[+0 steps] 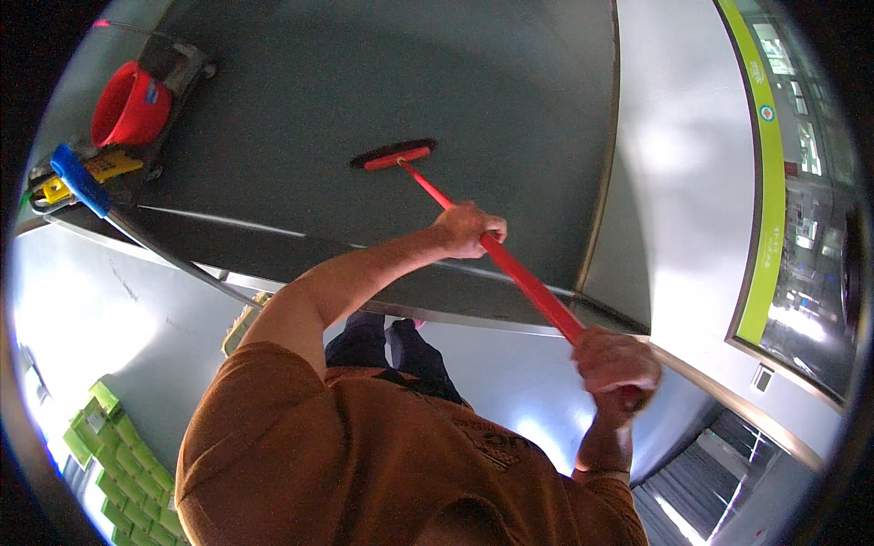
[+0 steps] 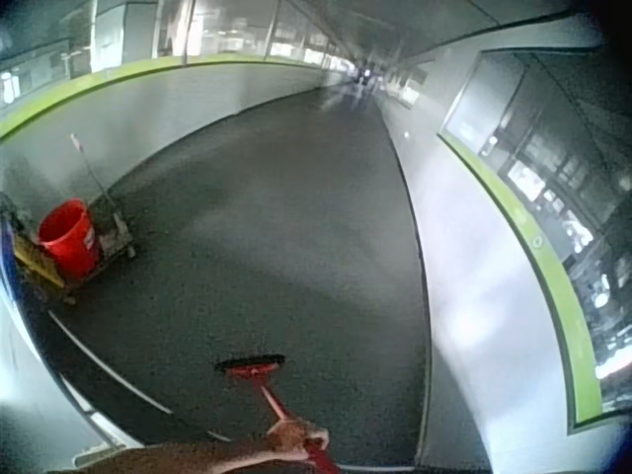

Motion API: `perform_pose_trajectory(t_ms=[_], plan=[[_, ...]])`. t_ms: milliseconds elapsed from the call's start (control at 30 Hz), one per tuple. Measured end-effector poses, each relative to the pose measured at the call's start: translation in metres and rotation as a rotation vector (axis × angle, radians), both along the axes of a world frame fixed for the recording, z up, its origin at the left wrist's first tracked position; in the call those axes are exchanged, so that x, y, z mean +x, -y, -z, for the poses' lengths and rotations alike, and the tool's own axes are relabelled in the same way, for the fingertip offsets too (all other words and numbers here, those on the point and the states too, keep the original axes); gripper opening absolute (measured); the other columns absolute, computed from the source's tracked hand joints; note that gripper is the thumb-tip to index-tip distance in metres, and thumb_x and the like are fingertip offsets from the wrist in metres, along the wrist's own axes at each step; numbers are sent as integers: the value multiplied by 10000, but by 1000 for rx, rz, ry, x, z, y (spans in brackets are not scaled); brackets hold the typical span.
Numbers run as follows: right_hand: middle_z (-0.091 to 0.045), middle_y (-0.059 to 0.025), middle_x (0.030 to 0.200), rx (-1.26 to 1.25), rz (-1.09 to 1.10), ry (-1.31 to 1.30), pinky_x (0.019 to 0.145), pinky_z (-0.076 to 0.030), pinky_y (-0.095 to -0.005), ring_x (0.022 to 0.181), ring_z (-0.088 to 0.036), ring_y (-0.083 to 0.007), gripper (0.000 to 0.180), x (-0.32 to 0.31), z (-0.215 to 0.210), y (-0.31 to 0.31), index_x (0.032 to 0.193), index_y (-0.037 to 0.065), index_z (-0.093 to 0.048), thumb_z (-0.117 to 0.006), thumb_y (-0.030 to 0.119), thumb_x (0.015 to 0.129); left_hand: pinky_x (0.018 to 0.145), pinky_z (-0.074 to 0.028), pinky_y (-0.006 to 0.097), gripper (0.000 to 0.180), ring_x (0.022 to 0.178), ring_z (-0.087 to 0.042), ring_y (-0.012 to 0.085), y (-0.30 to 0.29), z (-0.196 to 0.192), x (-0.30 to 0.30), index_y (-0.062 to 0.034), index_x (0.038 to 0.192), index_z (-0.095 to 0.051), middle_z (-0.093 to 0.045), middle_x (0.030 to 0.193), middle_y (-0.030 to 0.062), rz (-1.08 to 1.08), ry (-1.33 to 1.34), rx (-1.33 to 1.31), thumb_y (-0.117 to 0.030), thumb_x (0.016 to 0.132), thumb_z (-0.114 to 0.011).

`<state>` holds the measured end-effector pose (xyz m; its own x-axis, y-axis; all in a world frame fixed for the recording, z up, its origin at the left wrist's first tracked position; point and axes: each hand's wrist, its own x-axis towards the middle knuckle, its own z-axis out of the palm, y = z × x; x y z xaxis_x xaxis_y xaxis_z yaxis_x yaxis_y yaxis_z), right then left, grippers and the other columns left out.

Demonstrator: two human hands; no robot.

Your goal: The person sweeps debris into a dustpan using a broom and then mops the floor with a flat mop. They carry a red bucket and cleaning tools while moving through a hallway.

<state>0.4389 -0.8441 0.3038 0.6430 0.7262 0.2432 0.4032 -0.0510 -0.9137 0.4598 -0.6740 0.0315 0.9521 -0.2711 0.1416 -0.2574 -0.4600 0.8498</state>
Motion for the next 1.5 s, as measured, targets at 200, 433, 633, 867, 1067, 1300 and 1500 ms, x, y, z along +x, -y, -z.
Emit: perform_pose_trajectory(t_ms=[200,433,633,867,1067,1300,1500], plan=[[-559,-89,676,247,-94,-216,542,-504,-334,564,-563,-157,126,26,17,14,736,68,-503,-578,123,821,612,-409,344,141,557,-556,187,-57,-37,6,-200,748,-508,-531,633,-31,-262,366,209,-170,664,-616],[-575,-4,684,128,-51,43,508,-379,-208,575,-500,-54,80,51,133,-182,798,57,-607,-550,3,783,728,-455,392,104,819,-614,235,-249,63,18,-185,828,-604,-616,788,22,-565,-222,660,-218,731,-625],[-622,-57,753,41,-48,14,570,-440,-237,629,-571,-101,66,25,130,-147,803,56,-612,-577,7,776,648,-498,373,162,774,-629,238,-218,76,-4,-203,881,-628,-638,788,32,-338,-504,433,-193,723,-596],[-555,-61,562,-11,31,-52,685,-483,-430,536,-548,-194,148,18,8,-39,585,57,-596,-629,82,727,685,-494,384,157,760,-637,237,-40,-5,-7,-229,868,-624,-659,825,27,-141,-299,183,-210,713,-626],[-483,-72,459,105,-71,-29,435,-460,-367,382,-476,-181,275,26,-31,-12,563,52,-490,-654,179,744,761,-454,401,222,699,-634,228,12,-26,9,-227,921,-602,-652,742,3,-135,-1,50,-210,705,-650],[-478,-21,716,91,-97,-107,616,-402,-305,629,-462,-136,73,11,-82,57,892,93,-492,-483,51,833,535,-485,357,263,637,-636,208,61,-44,8,-192,950,-573,-646,796,-10,40,-22,-20,-211,707,-672],[-381,-6,456,65,65,94,383,-339,-254,360,-345,-111,101,20,-98,104,779,80,-406,-448,137,851,600,-494,361,264,688,-641,208,173,-58,16,-170,936,-591,-649,824,17,83,29,-330,-168,690,-686]])
